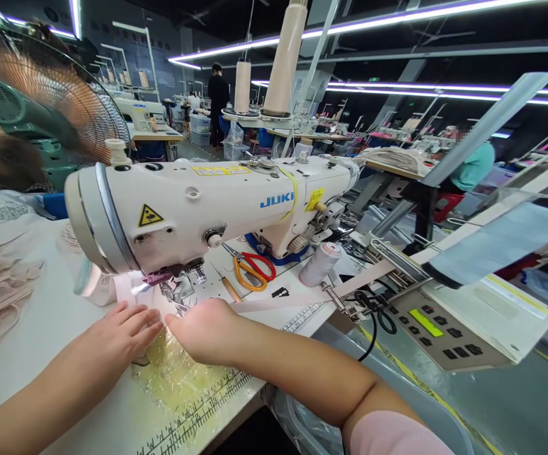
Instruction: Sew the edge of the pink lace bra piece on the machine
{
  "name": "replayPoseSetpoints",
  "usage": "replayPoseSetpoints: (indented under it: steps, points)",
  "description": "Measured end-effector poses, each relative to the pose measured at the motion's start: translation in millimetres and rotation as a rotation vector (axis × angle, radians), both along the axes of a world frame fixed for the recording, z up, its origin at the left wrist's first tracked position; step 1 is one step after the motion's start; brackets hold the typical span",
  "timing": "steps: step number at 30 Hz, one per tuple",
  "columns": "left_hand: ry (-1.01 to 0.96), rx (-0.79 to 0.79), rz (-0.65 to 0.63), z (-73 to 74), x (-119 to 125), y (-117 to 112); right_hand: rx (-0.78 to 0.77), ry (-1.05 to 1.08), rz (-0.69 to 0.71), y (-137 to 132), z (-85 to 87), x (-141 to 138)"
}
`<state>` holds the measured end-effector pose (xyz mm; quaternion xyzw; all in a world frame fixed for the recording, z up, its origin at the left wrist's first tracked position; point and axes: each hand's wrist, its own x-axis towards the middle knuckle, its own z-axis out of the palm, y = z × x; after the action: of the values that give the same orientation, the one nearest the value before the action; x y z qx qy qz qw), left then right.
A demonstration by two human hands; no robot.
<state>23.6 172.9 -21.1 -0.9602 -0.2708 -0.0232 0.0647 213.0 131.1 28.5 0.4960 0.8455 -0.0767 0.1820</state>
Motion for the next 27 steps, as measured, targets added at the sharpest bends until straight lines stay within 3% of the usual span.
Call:
replayPoseSetpoints:
  steps: [5, 17, 23, 27]
  points:
    - [0.011, -0.015, 0.035, -1.1, -4.4, 1.6, 0.024, -0.004, -0.015, -0.7, -2.5, 2.0]
    - [0.057, 0.085, 0.084, 9.3, -7.9, 9.5, -0.081, -0.093, -0.077, 8.5, -0.3, -15.3]
    - [0.109, 0.140, 0.147, 8.9, -8.1, 10.2, -0.007, -0.035, -0.075, 0.3, -9.5, -9.2]
    - [0.086, 0.121, 0.191, 7.1, -8.8, 11.5, 0.096, 0.079, -0.070, -14.1, -24.4, 3.2]
